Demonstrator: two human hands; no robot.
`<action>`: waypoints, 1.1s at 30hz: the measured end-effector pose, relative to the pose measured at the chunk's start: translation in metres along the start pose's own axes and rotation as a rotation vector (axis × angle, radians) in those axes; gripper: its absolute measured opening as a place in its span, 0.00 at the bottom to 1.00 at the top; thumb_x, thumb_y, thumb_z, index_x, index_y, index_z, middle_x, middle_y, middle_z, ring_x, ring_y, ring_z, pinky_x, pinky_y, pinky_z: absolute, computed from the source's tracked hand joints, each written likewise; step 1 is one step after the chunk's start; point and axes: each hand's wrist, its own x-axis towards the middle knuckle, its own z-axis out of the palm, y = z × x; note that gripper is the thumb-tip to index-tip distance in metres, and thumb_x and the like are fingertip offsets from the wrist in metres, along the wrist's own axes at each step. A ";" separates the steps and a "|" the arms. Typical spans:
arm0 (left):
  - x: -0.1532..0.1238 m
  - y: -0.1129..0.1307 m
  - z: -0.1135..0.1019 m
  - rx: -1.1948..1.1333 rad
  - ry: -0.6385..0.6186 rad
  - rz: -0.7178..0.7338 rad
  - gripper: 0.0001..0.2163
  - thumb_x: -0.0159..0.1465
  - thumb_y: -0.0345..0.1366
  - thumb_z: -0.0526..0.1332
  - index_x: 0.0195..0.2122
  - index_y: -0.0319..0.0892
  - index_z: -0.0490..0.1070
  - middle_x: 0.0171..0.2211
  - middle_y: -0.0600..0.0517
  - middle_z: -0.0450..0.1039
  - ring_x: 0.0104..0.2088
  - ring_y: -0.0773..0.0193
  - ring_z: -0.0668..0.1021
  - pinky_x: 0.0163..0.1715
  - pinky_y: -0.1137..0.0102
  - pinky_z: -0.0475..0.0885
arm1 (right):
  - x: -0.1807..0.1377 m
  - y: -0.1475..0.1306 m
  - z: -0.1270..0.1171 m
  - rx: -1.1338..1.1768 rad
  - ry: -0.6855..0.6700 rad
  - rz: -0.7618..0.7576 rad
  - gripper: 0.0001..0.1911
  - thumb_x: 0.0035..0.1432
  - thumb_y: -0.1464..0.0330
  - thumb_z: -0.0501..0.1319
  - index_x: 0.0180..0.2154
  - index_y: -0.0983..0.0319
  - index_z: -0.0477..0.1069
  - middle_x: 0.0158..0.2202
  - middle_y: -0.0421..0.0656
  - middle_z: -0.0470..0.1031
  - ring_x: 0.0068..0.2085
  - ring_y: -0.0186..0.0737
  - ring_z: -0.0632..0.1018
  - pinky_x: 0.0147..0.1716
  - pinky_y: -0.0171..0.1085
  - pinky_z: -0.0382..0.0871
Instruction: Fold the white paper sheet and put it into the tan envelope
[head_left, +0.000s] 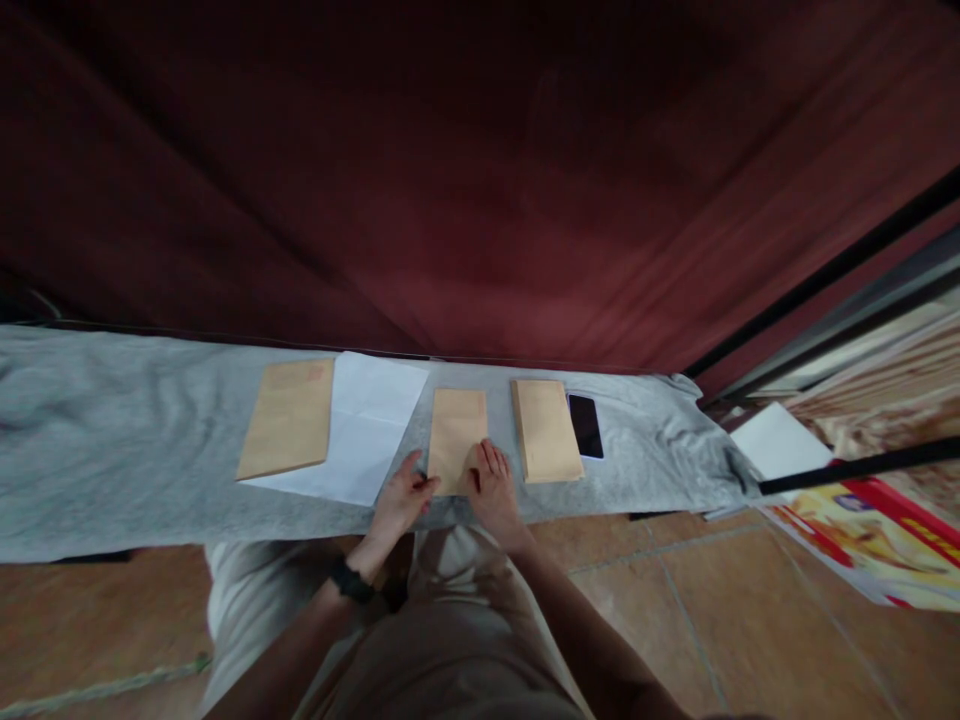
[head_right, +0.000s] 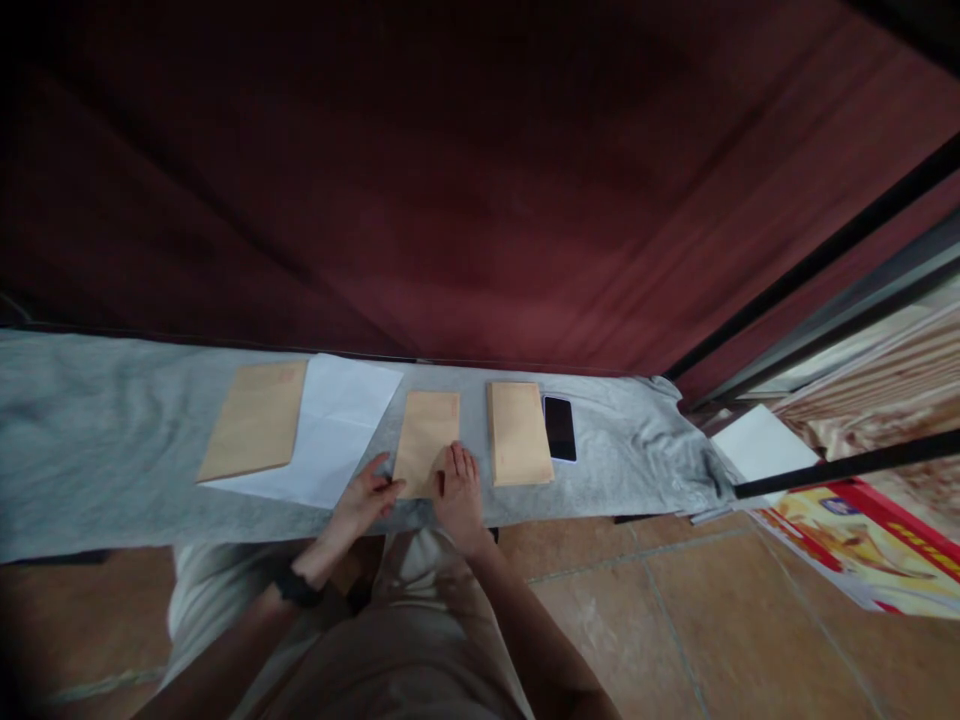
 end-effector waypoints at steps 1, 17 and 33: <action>0.001 0.000 0.000 -0.092 -0.007 -0.039 0.34 0.65 0.38 0.61 0.71 0.38 0.52 0.25 0.60 0.72 0.20 0.64 0.76 0.22 0.71 0.69 | -0.007 -0.001 -0.004 0.018 -0.011 -0.017 0.27 0.70 0.71 0.52 0.68 0.68 0.63 0.69 0.57 0.66 0.70 0.50 0.67 0.67 0.54 0.63; -0.023 0.033 0.001 -0.446 0.001 0.072 0.40 0.59 0.53 0.68 0.68 0.39 0.61 0.33 0.51 0.80 0.31 0.61 0.83 0.31 0.69 0.76 | -0.006 -0.017 -0.052 0.144 -0.055 -0.108 0.36 0.62 0.79 0.53 0.70 0.62 0.61 0.68 0.51 0.68 0.68 0.48 0.69 0.68 0.49 0.65; 0.003 0.037 0.005 -0.625 0.238 0.065 0.20 0.51 0.47 0.73 0.38 0.42 0.71 0.27 0.56 0.75 0.29 0.66 0.78 0.31 0.73 0.73 | -0.015 -0.022 -0.058 1.395 0.028 0.638 0.20 0.59 0.52 0.66 0.45 0.58 0.75 0.40 0.46 0.85 0.41 0.47 0.85 0.39 0.43 0.82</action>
